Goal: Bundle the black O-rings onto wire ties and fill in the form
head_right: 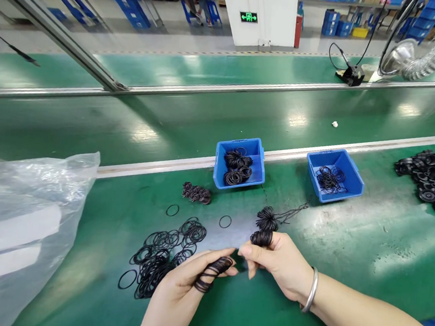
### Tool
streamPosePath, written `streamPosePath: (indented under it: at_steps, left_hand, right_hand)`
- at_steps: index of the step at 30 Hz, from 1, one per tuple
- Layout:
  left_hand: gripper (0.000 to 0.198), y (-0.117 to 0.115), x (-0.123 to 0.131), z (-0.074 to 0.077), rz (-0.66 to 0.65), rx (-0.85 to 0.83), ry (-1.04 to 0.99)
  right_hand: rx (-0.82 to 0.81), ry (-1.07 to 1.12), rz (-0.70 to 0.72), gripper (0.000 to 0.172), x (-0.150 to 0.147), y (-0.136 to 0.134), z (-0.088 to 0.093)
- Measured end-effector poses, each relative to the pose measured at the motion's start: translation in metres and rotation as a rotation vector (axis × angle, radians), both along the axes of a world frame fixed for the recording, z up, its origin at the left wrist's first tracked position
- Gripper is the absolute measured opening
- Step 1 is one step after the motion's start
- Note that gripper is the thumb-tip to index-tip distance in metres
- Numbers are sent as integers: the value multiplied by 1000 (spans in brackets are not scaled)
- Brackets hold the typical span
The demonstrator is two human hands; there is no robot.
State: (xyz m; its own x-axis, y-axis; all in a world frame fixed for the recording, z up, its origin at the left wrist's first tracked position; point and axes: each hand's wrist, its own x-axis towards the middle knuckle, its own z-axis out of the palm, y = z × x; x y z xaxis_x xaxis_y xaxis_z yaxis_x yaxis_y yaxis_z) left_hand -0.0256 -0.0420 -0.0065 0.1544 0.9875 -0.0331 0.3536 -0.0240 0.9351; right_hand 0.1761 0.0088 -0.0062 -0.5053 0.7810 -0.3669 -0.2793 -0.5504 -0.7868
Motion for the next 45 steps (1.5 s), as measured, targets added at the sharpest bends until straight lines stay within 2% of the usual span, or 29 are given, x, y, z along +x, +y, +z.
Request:
streamPosePath:
  at_steps: [4,8,11,16,24,27,30,32,34,38,42,45]
  left_hand:
    - [32,-1,1,2,-17,100,88]
    - [36,-2,2,0,-21,200,109]
    - [39,-2,2,-1,-32,200,97]
    - [41,-2,2,0,-72,99,17]
    - [37,-1,6,7,-41,-18,-88]
    - [30,-3,8,10,34,-95,-170]
    - [25,-4,9,10,226,-184,-274]
    - [24,-2,9,8,307,-230,-290]
    - [23,0,8,5,270,-270,-288]
    - [22,0,8,2,111,-267,-274]
    - [24,-4,8,1,92,-177,-220]
    - [28,-6,7,-1,56,-98,-144]
  right_hand:
    - [153,-154,36,35,-3,-4,-2]
    - [224,-156,43,37,-6,-10,-7]
    - [176,-112,64,38,-6,-10,-8]
    - [78,-34,79,36,-4,-5,-3]
    - [-120,61,86,29,-4,-4,1]
    - [-145,100,70,25,-2,-4,1]
    - [-179,211,-4,20,0,-3,2]
    - [-181,264,-25,19,1,-2,2]
    - [-168,262,10,22,2,-2,3]
    - [-136,169,45,26,1,-3,1]
    - [14,-10,-22,34,-2,-3,-2]
    - [116,-118,-16,32,-4,-5,-4]
